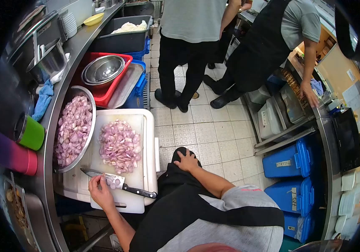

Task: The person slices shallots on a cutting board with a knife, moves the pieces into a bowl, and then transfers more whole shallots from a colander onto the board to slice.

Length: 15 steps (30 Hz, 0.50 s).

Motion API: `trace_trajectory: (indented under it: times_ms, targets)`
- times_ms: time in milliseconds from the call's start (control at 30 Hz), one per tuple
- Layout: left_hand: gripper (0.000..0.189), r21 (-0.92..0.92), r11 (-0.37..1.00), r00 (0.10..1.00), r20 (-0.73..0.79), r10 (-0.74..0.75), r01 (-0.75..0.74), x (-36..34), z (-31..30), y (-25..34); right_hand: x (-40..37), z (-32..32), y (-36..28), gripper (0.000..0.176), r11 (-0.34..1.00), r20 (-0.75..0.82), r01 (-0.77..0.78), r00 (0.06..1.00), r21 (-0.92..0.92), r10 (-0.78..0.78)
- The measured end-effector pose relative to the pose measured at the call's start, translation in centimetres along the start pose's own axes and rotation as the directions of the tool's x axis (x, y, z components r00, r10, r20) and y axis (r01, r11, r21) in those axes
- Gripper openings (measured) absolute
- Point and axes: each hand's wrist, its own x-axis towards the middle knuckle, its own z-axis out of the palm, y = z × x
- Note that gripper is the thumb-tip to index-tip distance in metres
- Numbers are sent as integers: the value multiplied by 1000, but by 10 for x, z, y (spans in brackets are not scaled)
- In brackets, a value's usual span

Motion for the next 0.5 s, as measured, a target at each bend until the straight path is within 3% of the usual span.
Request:
trace_trajectory:
  times_ms: [100,167,300,500]
  targets:
    - [16,6,1000,999,32,-12,11,1,0,4,29,3,21,74,987,50,160,986,-30,-159]
    - [12,14,1000,1000,5,-9,9,1,0,7,46,-9,33,74,984,136,169,975,55,-175]
    - [11,7,1000,1000,-3,-15,15,1,-1,5,57,-9,18,75,999,125,46,991,0,-46]
    - [11,-48,998,999,-18,-48,47,2,1,6,73,2,8,69,994,119,67,991,-81,-57]
